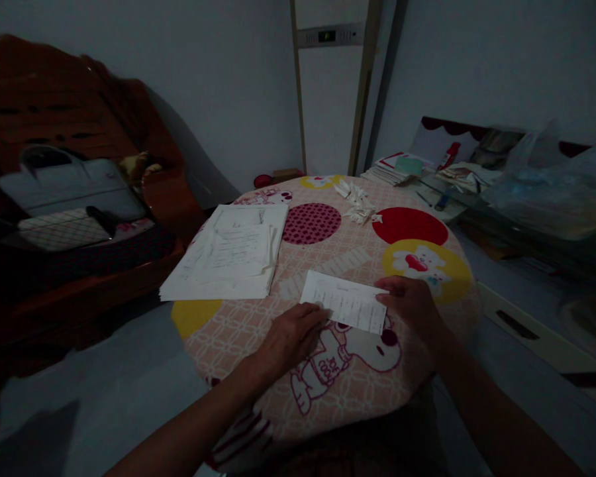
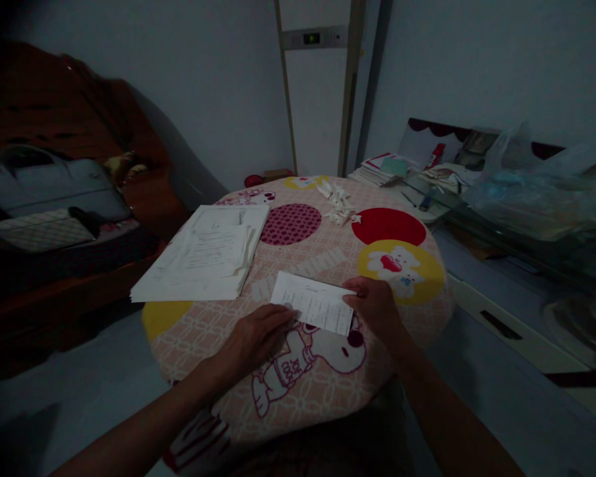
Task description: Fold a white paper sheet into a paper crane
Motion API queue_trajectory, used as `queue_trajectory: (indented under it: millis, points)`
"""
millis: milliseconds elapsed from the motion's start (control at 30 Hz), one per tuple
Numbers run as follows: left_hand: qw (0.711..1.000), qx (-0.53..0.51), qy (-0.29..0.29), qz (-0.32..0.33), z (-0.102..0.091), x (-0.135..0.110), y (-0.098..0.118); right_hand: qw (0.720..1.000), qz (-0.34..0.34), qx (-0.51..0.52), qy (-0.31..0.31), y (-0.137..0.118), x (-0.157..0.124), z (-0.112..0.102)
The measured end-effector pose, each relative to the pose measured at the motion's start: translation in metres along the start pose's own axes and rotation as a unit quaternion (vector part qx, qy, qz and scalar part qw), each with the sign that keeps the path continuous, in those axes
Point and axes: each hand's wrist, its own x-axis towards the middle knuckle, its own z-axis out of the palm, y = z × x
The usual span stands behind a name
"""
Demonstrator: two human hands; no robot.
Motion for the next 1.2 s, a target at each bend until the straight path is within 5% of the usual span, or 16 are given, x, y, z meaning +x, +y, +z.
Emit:
queue_trajectory:
  millis: [167, 333, 633, 967, 1200]
  points:
    - [0.996, 0.007, 0.087, -0.027, -0.010, 0.019, 0.013, 0.960, -0.215, -0.091, 0.157, -0.038, -0.042, 0.000]
    - [0.990, 0.029, 0.124, 0.065, -0.008, 0.023, 0.020, 0.890, -0.412, -0.162, 0.107, -0.049, -0.077, 0.015]
    - [0.985, -0.002, 0.143, 0.100, -0.012, 0.001, -0.005, 0.864, -0.433, -0.253, -0.050, -0.007, -0.072, 0.013]
    - [0.985, -0.034, 0.128, 0.113, -0.026, -0.003, -0.015, 0.841, -0.482, -0.240, 0.042, 0.013, -0.050, -0.013]
    - [0.990, 0.065, 0.024, 0.122, -0.016, -0.016, -0.031, 0.835, -0.498, -0.234, -0.019, 0.019, -0.071, -0.013]
